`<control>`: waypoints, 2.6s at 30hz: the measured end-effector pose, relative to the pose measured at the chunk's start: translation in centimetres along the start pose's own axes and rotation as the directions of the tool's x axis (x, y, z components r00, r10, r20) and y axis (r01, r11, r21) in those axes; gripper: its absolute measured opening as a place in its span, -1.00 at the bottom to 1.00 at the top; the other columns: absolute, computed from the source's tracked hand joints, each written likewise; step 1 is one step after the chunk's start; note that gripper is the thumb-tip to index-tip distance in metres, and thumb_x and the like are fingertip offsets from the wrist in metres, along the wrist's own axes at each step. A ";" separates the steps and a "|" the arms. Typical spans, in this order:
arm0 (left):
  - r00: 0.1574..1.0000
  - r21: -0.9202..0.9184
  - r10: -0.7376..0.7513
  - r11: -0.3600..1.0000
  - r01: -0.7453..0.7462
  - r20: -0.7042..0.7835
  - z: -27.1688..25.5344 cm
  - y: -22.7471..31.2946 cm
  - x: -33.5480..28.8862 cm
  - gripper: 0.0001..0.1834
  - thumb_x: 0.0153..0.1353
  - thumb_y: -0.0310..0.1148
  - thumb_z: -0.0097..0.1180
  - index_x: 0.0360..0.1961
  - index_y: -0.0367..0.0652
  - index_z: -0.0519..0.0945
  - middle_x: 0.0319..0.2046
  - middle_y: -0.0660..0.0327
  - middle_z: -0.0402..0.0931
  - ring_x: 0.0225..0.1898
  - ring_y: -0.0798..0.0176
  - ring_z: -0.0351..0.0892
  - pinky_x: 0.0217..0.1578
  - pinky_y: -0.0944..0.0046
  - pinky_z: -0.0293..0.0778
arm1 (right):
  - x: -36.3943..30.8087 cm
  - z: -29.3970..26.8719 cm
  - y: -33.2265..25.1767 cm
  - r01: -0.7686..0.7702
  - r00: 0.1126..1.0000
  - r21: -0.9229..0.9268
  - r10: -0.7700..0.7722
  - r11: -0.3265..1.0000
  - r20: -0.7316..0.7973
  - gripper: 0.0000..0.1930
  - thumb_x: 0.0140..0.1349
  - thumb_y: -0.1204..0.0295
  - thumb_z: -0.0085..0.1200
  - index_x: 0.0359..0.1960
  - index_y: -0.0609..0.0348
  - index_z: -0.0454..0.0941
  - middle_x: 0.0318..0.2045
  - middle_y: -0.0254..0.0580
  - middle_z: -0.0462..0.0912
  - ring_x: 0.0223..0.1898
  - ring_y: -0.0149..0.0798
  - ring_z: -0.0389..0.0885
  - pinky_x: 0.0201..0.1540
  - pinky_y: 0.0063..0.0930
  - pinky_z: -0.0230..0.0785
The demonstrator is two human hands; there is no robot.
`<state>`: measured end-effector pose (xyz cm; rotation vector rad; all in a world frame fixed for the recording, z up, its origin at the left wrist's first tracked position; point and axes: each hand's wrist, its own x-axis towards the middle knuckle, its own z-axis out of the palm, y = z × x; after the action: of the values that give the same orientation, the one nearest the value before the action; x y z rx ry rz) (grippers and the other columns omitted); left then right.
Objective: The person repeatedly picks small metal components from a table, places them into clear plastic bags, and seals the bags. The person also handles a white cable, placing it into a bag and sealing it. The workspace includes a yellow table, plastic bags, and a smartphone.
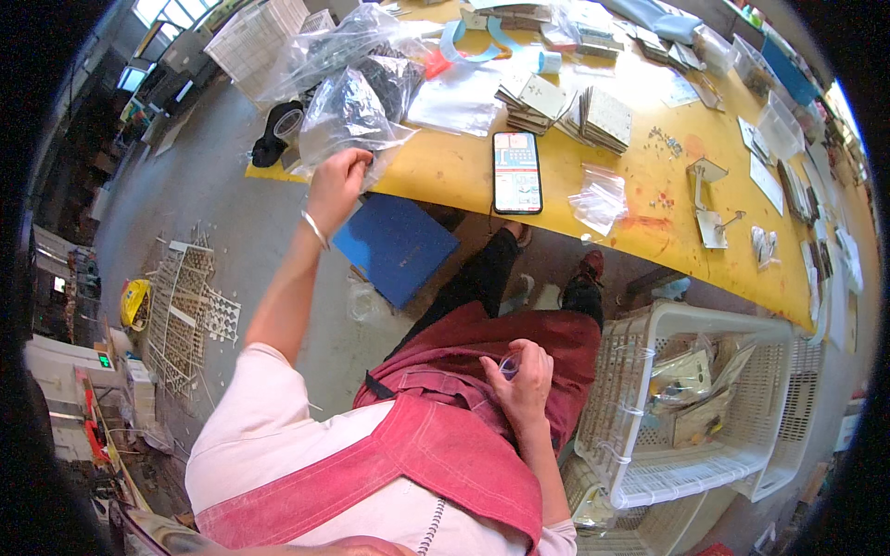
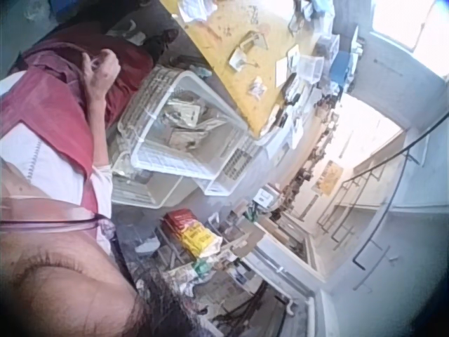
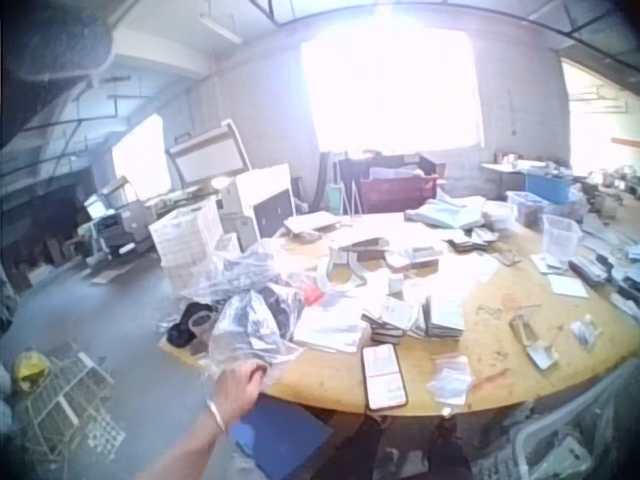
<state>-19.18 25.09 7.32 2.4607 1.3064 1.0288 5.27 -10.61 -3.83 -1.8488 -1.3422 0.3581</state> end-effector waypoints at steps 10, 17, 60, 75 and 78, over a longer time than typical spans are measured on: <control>0.951 0.452 -0.065 0.888 -0.083 0.303 3.7 -9.4 5.7 -0.69 0.33 -0.26 0.06 -0.19 -0.28 0.73 -0.15 -0.26 0.70 -0.06 -0.32 0.69 0.04 -0.22 0.57 | -0.2 -0.2 -0.6 0.030 0.998 -0.005 -0.030 1.000 -0.049 -0.54 0.05 0.21 0.57 -0.14 0.11 0.57 -0.26 -0.16 0.65 -0.19 -0.01 0.60 -0.07 -0.14 0.38; 0.854 0.545 -0.186 0.828 -0.130 0.486 3.3 -5.6 7.1 -0.66 0.20 -0.29 0.12 -0.18 -0.29 0.79 -0.07 -0.22 0.73 -0.04 -0.32 0.74 0.07 -0.17 0.62 | 0.0 -0.4 -0.3 0.032 0.995 -0.016 -0.033 0.999 -0.094 -0.54 0.05 0.22 0.56 -0.14 0.11 0.57 -0.27 -0.16 0.64 -0.21 -0.01 0.60 -0.07 -0.15 0.38; 0.619 -0.470 0.620 0.779 -0.415 0.482 4.3 23.8 -9.0 -0.83 0.11 -0.53 0.33 -0.32 -0.16 0.57 -0.42 0.09 0.53 -0.42 -0.06 0.63 -0.41 0.10 0.56 | 2.2 -2.5 1.6 0.031 0.971 -0.045 -0.041 0.999 -0.237 -0.52 0.00 0.32 0.49 -0.09 0.12 0.50 -0.24 -0.09 0.60 -0.16 0.05 0.59 -0.08 -0.10 0.38; 0.500 -0.575 0.674 0.734 -0.362 0.544 10.7 23.7 -11.6 -0.88 0.14 -0.45 0.35 -0.27 -0.12 0.72 -0.34 0.12 0.69 -0.33 -0.02 0.74 -0.33 0.12 0.65 | 2.9 -1.8 3.6 0.129 0.937 0.092 -0.091 0.987 -0.338 -0.72 0.06 0.47 0.32 -0.21 0.10 0.50 -0.35 -0.09 0.56 -0.29 0.08 0.57 -0.21 -0.09 0.36; 0.489 -0.598 0.624 0.767 -0.234 0.609 11.4 23.9 -11.5 -0.83 0.19 -0.40 0.36 -0.19 -0.15 0.75 -0.28 0.07 0.72 -0.25 -0.05 0.76 -0.24 0.10 0.67 | 2.8 -1.6 4.0 0.076 0.945 0.155 -0.021 0.985 -0.327 -0.76 0.11 0.47 0.28 -0.21 0.11 0.51 -0.36 -0.06 0.60 -0.30 0.11 0.58 -0.24 -0.06 0.36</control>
<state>-0.32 3.60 3.72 2.4032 0.0973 0.1260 10.04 -9.26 -5.16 -1.6489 -1.0946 0.1260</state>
